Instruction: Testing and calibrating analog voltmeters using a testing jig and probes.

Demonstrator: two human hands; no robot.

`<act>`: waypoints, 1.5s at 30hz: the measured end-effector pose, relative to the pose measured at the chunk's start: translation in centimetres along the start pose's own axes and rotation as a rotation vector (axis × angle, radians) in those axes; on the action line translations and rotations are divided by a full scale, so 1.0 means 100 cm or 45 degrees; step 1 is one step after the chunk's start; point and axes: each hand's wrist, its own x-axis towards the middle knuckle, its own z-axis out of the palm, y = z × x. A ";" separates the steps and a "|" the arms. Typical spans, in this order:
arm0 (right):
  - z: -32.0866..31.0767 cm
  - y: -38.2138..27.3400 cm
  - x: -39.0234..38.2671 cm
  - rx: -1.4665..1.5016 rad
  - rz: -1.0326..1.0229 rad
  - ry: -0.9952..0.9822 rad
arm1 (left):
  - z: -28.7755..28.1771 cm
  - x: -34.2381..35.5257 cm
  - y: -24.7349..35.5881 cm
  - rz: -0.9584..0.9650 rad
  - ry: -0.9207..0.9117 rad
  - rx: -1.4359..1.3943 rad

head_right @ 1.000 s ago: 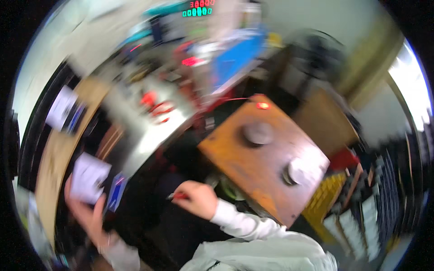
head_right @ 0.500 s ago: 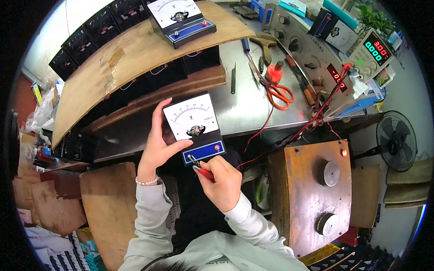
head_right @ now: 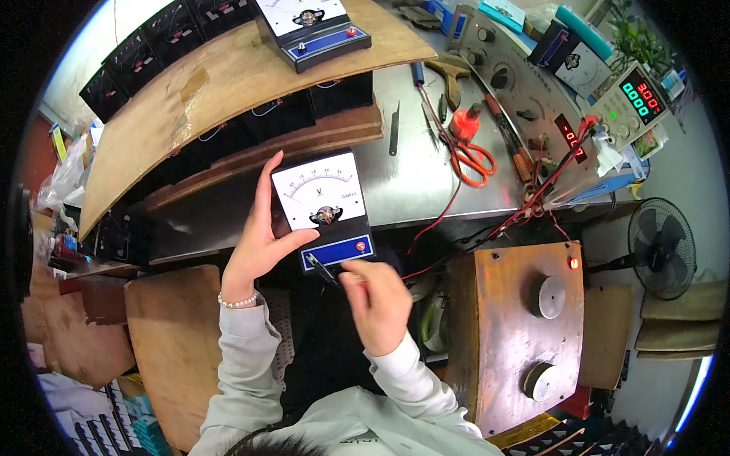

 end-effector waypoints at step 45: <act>-0.055 0.033 -0.041 -0.178 -0.010 0.011 | 0.094 -0.080 0.070 0.377 -0.050 0.737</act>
